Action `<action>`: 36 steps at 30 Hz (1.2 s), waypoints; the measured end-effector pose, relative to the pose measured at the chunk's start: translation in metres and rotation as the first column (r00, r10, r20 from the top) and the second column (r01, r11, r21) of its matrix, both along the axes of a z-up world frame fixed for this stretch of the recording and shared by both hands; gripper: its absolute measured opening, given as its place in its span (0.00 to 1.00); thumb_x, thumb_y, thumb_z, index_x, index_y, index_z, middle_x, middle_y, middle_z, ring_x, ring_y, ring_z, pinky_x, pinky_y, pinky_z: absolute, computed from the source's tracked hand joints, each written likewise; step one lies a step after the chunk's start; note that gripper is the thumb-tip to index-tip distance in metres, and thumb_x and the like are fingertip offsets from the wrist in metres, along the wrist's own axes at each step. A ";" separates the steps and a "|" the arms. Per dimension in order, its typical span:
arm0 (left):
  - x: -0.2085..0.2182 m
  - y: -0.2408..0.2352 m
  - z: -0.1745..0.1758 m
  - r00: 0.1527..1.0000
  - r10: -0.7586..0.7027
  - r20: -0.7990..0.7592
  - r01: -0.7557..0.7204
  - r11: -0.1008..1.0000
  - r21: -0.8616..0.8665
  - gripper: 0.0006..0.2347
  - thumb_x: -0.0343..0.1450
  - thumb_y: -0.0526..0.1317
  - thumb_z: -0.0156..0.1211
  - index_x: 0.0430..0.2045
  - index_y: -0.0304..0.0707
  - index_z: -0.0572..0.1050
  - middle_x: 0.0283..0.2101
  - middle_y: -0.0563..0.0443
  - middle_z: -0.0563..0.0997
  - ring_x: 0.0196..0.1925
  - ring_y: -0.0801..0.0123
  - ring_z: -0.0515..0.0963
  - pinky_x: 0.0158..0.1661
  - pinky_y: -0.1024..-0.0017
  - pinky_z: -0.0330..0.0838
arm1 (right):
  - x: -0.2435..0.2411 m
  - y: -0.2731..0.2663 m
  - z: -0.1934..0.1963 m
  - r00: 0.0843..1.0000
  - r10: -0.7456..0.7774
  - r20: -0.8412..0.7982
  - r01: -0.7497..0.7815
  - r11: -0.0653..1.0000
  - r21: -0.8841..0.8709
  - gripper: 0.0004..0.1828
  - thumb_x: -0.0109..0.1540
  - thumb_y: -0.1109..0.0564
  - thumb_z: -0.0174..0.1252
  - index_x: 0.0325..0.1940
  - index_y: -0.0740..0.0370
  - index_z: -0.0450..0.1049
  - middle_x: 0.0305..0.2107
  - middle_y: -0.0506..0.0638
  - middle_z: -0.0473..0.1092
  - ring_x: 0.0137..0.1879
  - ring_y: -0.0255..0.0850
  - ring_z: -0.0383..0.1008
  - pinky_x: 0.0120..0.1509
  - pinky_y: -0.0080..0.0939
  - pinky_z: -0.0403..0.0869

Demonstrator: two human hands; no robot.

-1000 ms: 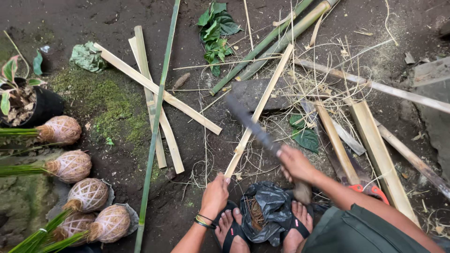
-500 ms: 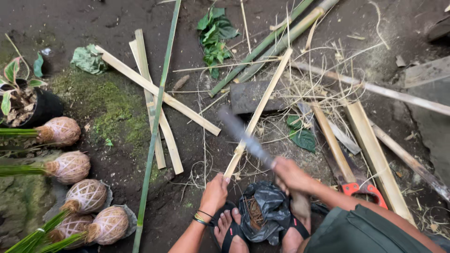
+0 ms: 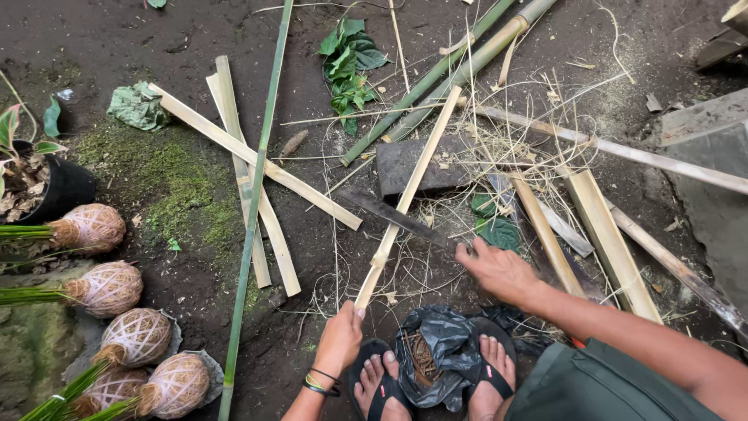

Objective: The person uses a large blade to shave and thin out long strips of bamboo, holding the bamboo in one hand while sliding the blade along the surface to create fine strands.

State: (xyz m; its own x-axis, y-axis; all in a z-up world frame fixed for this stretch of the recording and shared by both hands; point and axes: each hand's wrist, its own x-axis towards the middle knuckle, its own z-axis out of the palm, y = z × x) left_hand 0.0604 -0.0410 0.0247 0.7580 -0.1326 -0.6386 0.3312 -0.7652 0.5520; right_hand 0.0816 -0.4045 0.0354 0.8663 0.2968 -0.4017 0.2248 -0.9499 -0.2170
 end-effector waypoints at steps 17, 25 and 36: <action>0.008 -0.001 -0.002 0.998 -0.049 0.044 0.049 0.999 0.017 0.11 0.76 0.46 0.49 0.33 0.37 0.68 0.26 0.30 0.78 0.34 0.32 0.77 0.33 0.44 0.66 | 0.043 -0.038 0.015 0.998 -0.058 -0.016 0.058 0.998 0.000 0.11 0.67 0.47 0.47 0.46 0.56 0.63 0.34 0.59 0.73 0.35 0.57 0.80 0.37 0.57 0.79; 0.005 0.005 -0.012 0.998 -0.032 0.047 0.034 0.998 -0.058 0.13 0.76 0.46 0.51 0.31 0.33 0.68 0.26 0.31 0.78 0.35 0.33 0.77 0.33 0.47 0.68 | 0.008 -0.018 0.009 0.981 0.194 0.013 -0.194 0.980 0.047 0.12 0.62 0.53 0.51 0.48 0.58 0.63 0.33 0.59 0.72 0.34 0.56 0.80 0.32 0.57 0.78; -0.002 0.016 -0.007 0.994 0.028 -0.101 -0.036 0.996 -0.081 0.11 0.74 0.45 0.52 0.29 0.35 0.71 0.23 0.41 0.78 0.27 0.53 0.81 0.32 0.61 0.72 | 0.037 -0.053 -0.001 0.996 0.047 -0.082 -0.057 0.992 -0.115 0.11 0.63 0.52 0.51 0.48 0.52 0.65 0.35 0.56 0.75 0.37 0.54 0.80 0.37 0.57 0.78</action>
